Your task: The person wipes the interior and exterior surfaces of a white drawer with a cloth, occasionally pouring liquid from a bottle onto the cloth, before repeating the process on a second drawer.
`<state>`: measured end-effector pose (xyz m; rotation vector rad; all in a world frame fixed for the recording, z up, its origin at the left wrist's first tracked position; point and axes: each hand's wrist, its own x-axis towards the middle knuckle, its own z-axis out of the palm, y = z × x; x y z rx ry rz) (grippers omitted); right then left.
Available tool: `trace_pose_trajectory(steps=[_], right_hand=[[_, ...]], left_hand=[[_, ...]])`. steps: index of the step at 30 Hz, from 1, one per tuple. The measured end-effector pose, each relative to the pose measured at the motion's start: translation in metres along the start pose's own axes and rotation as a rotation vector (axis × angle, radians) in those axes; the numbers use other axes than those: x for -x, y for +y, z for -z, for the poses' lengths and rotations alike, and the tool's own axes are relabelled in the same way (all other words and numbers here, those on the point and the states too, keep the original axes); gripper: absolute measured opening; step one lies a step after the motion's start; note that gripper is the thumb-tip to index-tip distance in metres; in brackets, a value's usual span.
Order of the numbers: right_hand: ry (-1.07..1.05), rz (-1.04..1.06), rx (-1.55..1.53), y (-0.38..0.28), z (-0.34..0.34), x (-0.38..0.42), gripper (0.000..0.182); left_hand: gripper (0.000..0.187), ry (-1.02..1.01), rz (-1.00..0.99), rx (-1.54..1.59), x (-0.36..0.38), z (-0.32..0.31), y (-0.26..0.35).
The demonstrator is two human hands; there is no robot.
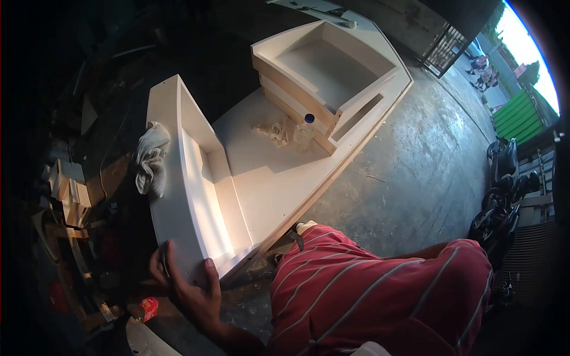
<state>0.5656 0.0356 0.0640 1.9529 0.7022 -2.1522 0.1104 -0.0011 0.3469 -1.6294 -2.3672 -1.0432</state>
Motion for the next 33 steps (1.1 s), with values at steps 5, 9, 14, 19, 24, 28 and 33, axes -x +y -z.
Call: trace_pose_trajectory(steps=[5,9,14,19,24,28,33], right_hand=[[0.042,0.089,-0.090,-0.006,-0.004,0.006,0.050],[0.113,0.239,0.190,-0.025,-0.006,0.021,0.048],[0.073,0.208,0.732,-0.044,0.002,0.035,0.036],[-0.219,-0.041,0.864,-0.024,0.037,0.011,0.031],[-0.366,-0.254,1.071,-0.011,0.035,0.006,0.035],[-0.402,-0.282,1.091,-0.013,0.035,0.025,0.035],[-0.451,-0.312,1.126,-0.026,0.037,0.051,0.036]], left_hand=[[0.055,0.009,-0.004,-0.040,0.002,-0.002,0.000],[0.055,0.005,-0.024,-0.094,0.002,-0.002,-0.002],[0.054,0.010,-0.015,-0.041,0.003,-0.004,-0.002],[0.053,0.017,-0.020,-0.034,0.003,-0.003,-0.001],[0.053,0.007,-0.027,-0.064,0.003,-0.003,-0.003],[0.053,0.017,-0.038,-0.071,0.004,-0.004,-0.004],[0.053,0.011,-0.026,-0.057,0.003,-0.003,-0.003]])
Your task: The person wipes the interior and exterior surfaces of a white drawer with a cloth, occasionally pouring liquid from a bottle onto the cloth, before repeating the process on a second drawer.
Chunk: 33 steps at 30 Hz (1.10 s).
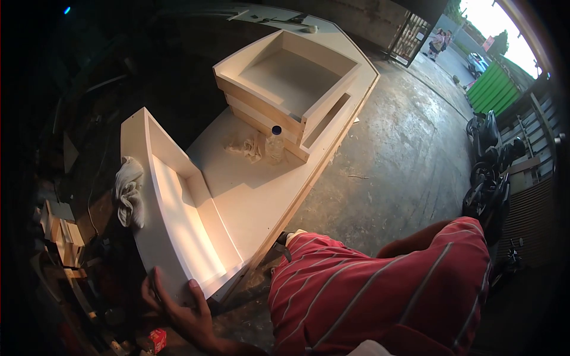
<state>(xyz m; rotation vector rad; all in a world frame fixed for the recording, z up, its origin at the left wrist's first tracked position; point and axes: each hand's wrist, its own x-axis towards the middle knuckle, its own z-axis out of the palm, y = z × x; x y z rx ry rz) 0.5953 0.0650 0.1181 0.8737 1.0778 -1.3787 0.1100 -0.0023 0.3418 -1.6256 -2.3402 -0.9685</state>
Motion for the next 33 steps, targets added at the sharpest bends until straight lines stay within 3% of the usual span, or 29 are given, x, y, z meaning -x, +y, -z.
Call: trace_pose_trajectory(steps=[6,10,12,14,16,18,19,22,24,26,27,28,32,33], right_hand=[[-0.121,0.033,0.162,-0.034,0.018,0.047,0.037],[-0.301,0.019,0.376,-0.093,0.054,0.097,0.038],[-0.295,0.006,0.483,-0.129,0.084,0.121,0.039],[0.037,0.169,0.592,-0.172,0.120,0.156,0.033],[0.709,0.778,0.842,-0.229,0.128,0.205,0.026],[1.125,1.126,0.612,-0.297,0.107,0.255,0.015],[1.251,1.414,0.642,-0.323,0.116,0.260,0.017],[1.368,1.893,0.621,-0.443,0.138,0.284,0.027],[1.486,1.810,0.815,-0.496,0.157,0.275,0.033],[1.235,1.806,1.416,-0.526,0.202,0.245,0.036],[1.470,1.563,1.865,-0.521,0.191,0.242,0.034],[1.612,1.522,1.941,-0.510,0.171,0.242,0.035],[0.964,1.739,1.502,-0.453,0.101,0.235,0.043],[0.904,1.753,1.521,-0.451,0.106,0.238,0.042]], left_hand=[[0.055,0.000,0.003,0.018,-0.001,0.000,0.001],[0.061,0.013,0.022,0.063,-0.003,0.001,0.000],[0.062,0.018,0.038,-0.004,-0.001,0.001,-0.003],[0.061,0.022,0.065,0.028,-0.002,0.004,0.000],[0.063,0.025,0.082,0.031,-0.002,0.004,0.000],[0.063,0.060,0.065,0.061,-0.001,0.000,-0.002],[0.063,0.070,0.080,0.058,-0.001,0.001,0.000],[0.065,0.092,0.118,0.059,0.000,0.000,0.003],[0.068,0.147,0.177,0.004,0.003,0.001,0.009],[0.073,0.213,0.223,-0.027,0.011,-0.003,0.018],[0.076,0.260,0.283,-0.049,0.015,-0.005,0.021],[0.079,0.308,0.342,-0.069,0.018,-0.007,0.023],[0.083,0.280,0.436,-0.012,0.025,-0.021,0.026],[0.082,0.290,0.428,-0.022,0.025,-0.022,0.025]])
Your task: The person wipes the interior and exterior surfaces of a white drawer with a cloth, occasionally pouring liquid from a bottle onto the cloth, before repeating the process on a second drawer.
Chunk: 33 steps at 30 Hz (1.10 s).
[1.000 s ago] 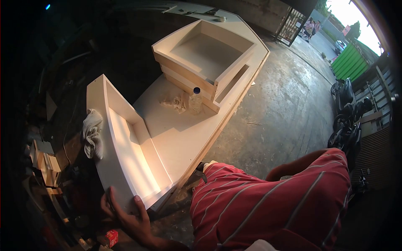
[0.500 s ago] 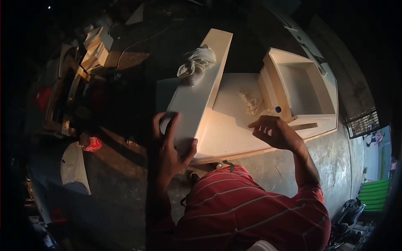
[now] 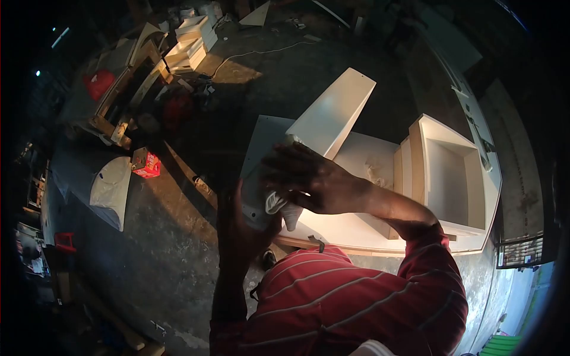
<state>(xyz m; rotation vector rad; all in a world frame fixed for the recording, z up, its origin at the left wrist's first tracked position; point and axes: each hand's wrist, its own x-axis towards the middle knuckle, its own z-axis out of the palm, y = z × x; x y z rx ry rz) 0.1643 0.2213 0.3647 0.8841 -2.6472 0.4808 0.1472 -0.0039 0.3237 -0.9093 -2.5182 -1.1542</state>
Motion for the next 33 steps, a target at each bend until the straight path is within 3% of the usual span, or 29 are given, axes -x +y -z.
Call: trace_pose_trajectory(steps=[3,5,7,10,11,12,13,14,15,18,19,20,21,23,25,26,27,28,29,31,33], right_hand=[[0.083,-0.038,0.026,0.064,0.017,0.016,0.034],[0.248,-0.333,-0.394,0.154,0.027,0.045,0.028],[0.275,-0.163,0.336,0.203,0.066,0.050,0.025],[0.213,-0.143,0.317,0.200,0.059,0.051,0.023],[0.235,-0.258,0.047,0.165,0.043,0.043,0.022],[0.311,-0.192,-0.074,0.128,0.024,0.033,0.023],[0.265,-0.011,-0.031,0.104,0.001,0.026,0.027],[0.204,0.021,0.075,0.056,0.005,0.013,0.029],[0.148,0.075,-0.049,0.027,0.003,0.008,0.032],[0.171,0.096,0.047,0.058,-0.001,0.003,0.038],[0.135,-0.173,-0.360,0.095,-0.003,0.009,0.033],[0.204,-0.269,-0.158,0.122,0.010,0.013,0.021],[0.203,0.057,0.599,0.178,0.020,0.020,0.018],[0.042,0.023,0.680,0.191,0.045,0.021,0.020],[0.074,-0.013,0.461,0.164,0.026,0.010,0.027],[0.150,0.085,0.492,0.142,0.007,0.003,0.029],[0.232,0.032,0.364,0.094,-0.008,-0.004,0.026],[0.226,-0.114,0.047,0.047,-0.021,-0.010,0.022],[0.220,-0.114,0.145,0.002,-0.021,-0.021,0.027],[0.196,-0.127,0.110,-0.021,-0.029,-0.023,0.030],[0.191,-0.181,0.046,0.014,-0.023,-0.015,0.029]], left_hand=[[0.079,-0.003,-0.004,-0.077,0.001,0.002,0.005],[0.083,-0.036,0.043,0.018,0.000,0.005,0.004],[0.082,-0.023,0.031,0.008,0.001,0.002,0.002],[0.083,0.026,-0.028,-0.064,0.002,-0.002,-0.003],[0.083,0.039,-0.027,-0.062,0.002,-0.002,-0.005],[0.084,0.050,-0.025,-0.056,0.004,-0.003,-0.006],[0.084,0.039,-0.028,-0.052,0.005,-0.004,-0.007],[0.086,0.051,-0.039,-0.046,0.006,-0.005,-0.008],[0.088,0.068,-0.053,-0.039,0.005,-0.005,-0.010],[0.092,0.094,0.029,0.007,0.006,-0.009,-0.011],[0.095,0.107,0.002,0.013,0.005,-0.011,-0.016],[0.095,0.107,-0.002,0.028,0.006,-0.013,-0.017],[0.095,0.111,-0.005,0.045,0.007,-0.015,-0.015],[0.095,0.132,-0.027,0.062,0.007,-0.020,-0.009],[0.095,0.164,-0.056,0.089,0.002,-0.024,-0.008],[0.095,0.180,-0.041,0.103,0.002,-0.027,-0.012],[0.095,0.194,-0.029,0.117,0.002,-0.029,-0.015],[0.097,0.230,-0.078,0.101,0.001,-0.030,-0.017],[0.097,0.236,-0.080,0.119,-0.001,-0.030,-0.018],[0.098,0.275,-0.179,0.113,-0.001,-0.032,-0.018],[0.100,0.254,-0.152,0.139,0.000,-0.030,-0.016]])
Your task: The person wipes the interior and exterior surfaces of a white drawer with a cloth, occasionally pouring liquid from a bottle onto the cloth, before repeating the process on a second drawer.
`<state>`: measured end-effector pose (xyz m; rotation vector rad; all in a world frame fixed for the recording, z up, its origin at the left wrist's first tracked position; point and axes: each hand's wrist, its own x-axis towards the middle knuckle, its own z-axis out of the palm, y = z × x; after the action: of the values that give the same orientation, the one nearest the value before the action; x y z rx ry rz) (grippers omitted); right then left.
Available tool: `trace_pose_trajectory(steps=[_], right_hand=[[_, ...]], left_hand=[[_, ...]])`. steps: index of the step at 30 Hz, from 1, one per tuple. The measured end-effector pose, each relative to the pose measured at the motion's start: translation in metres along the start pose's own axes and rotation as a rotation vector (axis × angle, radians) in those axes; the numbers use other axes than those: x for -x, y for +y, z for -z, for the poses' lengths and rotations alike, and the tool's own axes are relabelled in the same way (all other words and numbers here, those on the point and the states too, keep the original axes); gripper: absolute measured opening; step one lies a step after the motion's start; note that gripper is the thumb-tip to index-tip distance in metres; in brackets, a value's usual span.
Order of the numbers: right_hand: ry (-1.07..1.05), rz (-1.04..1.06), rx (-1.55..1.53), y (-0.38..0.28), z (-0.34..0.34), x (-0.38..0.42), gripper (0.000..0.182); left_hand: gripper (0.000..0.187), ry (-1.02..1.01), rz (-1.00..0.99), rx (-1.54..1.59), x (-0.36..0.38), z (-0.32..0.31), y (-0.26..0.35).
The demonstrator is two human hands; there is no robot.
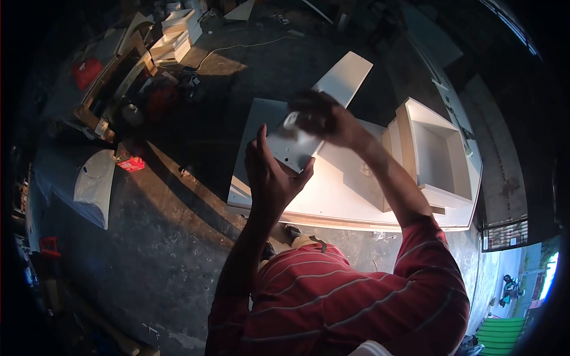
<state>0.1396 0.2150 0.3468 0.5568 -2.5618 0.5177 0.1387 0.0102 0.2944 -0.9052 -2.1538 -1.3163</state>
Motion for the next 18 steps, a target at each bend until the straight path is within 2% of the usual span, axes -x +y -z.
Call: trace_pose_trajectory(steps=[1,2,3,4,6,7,8,9,10,13,14,16,17,18], right_hand=[[0.112,-0.003,-0.056,0.022,0.006,0.001,0.026],[0.107,0.037,0.190,0.046,0.021,-0.006,0.022],[-0.068,-0.027,0.498,0.064,0.028,-0.012,0.018],[-0.056,-0.295,0.425,0.057,0.031,-0.016,0.015],[0.016,0.198,0.698,0.070,0.006,-0.007,0.019],[0.050,0.156,0.436,0.030,-0.002,-0.008,0.020],[-0.015,0.197,0.411,-0.010,-0.008,-0.005,0.025],[-0.028,-0.041,0.165,-0.050,-0.016,-0.007,0.029],[-0.064,-0.034,0.088,-0.063,-0.015,-0.009,0.034],[-0.053,-0.057,0.110,-0.014,0.003,-0.009,0.031],[0.067,0.151,0.298,0.035,0.002,-0.004,0.026],[-0.106,-0.077,0.421,0.034,0.024,-0.015,0.025],[0.063,-0.004,0.324,0.031,0.019,-0.011,0.026],[0.068,0.080,0.274,0.021,0.010,-0.001,0.028]], left_hand=[[0.101,0.011,-0.013,0.027,-0.001,0.001,-0.001],[0.102,0.026,-0.022,0.051,-0.002,0.001,-0.001],[0.103,0.000,-0.025,0.075,-0.003,0.005,0.000],[0.103,0.003,-0.021,0.078,0.001,0.004,-0.002],[0.104,0.035,-0.086,0.065,0.004,-0.004,-0.008],[0.104,0.038,-0.083,0.063,0.004,-0.004,-0.009],[0.106,0.018,-0.036,0.096,0.005,-0.004,-0.010],[0.108,0.001,0.010,0.128,0.005,-0.005,-0.010],[0.108,-0.002,0.014,0.125,0.006,-0.004,-0.011],[0.110,-0.055,0.106,0.170,0.008,-0.003,-0.012],[0.110,-0.054,0.104,0.168,0.007,-0.004,-0.012],[0.106,0.020,0.059,0.185,0.009,-0.006,-0.011],[0.106,0.026,0.059,0.180,0.009,-0.007,-0.013],[0.106,0.036,0.046,0.190,0.008,-0.008,-0.014]])
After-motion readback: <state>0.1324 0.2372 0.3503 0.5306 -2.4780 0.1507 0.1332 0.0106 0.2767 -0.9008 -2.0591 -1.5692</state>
